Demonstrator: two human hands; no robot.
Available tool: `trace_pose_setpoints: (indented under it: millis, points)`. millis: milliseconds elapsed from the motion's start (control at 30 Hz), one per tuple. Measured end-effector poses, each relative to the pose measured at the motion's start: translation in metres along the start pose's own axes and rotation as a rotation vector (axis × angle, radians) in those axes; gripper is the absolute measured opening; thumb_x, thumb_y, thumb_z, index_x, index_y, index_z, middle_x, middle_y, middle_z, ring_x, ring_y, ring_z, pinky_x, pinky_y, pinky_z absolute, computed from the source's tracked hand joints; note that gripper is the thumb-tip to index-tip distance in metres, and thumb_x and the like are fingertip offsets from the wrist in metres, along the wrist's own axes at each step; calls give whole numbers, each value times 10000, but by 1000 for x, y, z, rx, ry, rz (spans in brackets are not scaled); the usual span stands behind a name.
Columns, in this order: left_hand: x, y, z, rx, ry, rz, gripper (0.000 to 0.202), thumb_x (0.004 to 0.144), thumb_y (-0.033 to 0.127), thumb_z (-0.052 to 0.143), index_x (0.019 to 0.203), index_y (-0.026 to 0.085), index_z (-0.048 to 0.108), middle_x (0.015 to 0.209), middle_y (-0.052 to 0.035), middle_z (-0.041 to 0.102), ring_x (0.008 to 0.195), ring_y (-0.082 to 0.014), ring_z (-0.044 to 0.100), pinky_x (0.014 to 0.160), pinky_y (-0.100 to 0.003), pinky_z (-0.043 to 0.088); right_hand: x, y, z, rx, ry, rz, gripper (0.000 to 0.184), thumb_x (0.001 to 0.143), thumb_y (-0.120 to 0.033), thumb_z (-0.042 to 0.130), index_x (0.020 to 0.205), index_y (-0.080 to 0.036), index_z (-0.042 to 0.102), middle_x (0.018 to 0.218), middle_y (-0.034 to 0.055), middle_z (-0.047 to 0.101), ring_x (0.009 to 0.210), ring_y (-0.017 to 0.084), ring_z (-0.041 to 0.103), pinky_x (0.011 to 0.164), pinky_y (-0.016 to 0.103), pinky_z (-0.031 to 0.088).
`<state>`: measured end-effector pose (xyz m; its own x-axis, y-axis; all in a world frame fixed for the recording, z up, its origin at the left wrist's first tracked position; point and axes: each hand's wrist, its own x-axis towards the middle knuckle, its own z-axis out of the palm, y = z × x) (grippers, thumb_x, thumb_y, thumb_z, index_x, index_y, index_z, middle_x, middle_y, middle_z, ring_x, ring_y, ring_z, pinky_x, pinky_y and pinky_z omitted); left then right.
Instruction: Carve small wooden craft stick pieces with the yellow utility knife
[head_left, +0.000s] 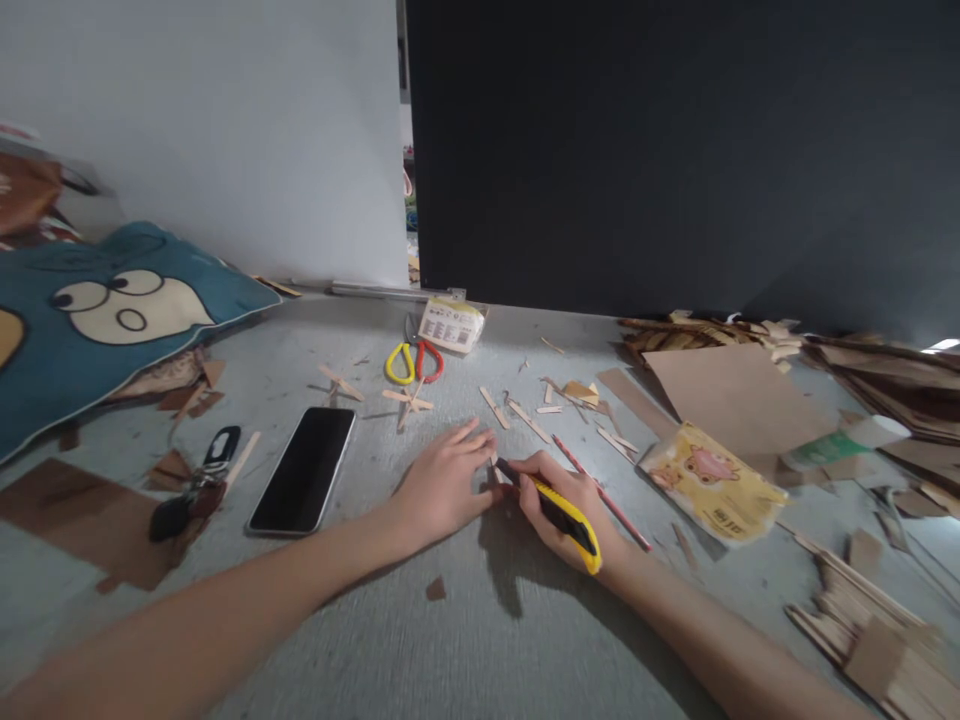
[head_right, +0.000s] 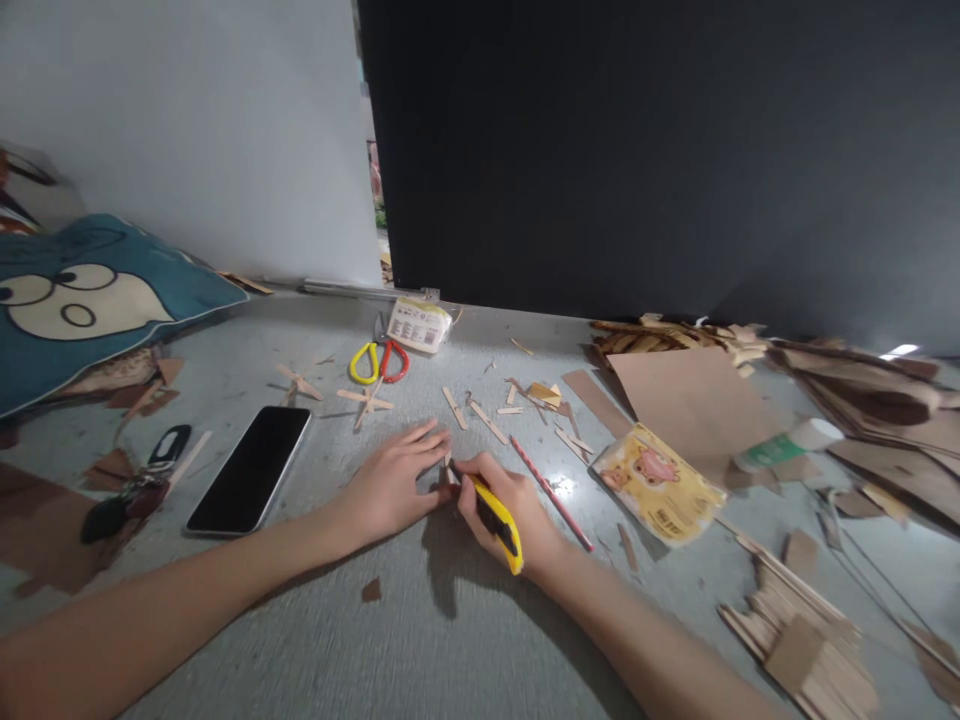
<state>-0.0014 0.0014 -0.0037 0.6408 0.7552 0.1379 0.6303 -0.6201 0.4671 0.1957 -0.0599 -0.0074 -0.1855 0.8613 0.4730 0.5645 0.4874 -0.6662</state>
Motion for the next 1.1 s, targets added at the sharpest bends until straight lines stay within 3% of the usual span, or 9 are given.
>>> trace_pose_setpoints:
  millis: [700, 933, 1100]
  points:
    - [0, 2, -1, -31, 16, 13, 514, 940, 374, 704, 1400, 147, 683, 1562, -164, 583, 1565, -360, 403, 1275, -583, 379, -1, -3, 2, -20, -24, 35, 80, 996, -236, 522, 1016, -249, 599, 665, -29, 684, 471, 133, 628, 499, 223, 514]
    - [-1, -1, 3, -15, 31, 35, 511, 934, 328, 693, 1413, 150, 677, 1554, -170, 592, 1549, -383, 425, 1264, -609, 396, 2, -8, 4, -10, -38, -87, 94, 988, -178, 514, 1014, -262, 546, 904, 56, 661, 739, 192, 685, 676, 305, 579]
    - [-1, 0, 2, 43, -5, 48, 526, 939, 304, 676, 1438, 138, 652, 1566, -171, 580, 1560, -367, 411, 1281, -576, 370, 3, -11, 5, -5, -67, -98, 145, 947, -146, 521, 1029, -266, 532, 880, 38, 636, 694, 185, 647, 640, 292, 550]
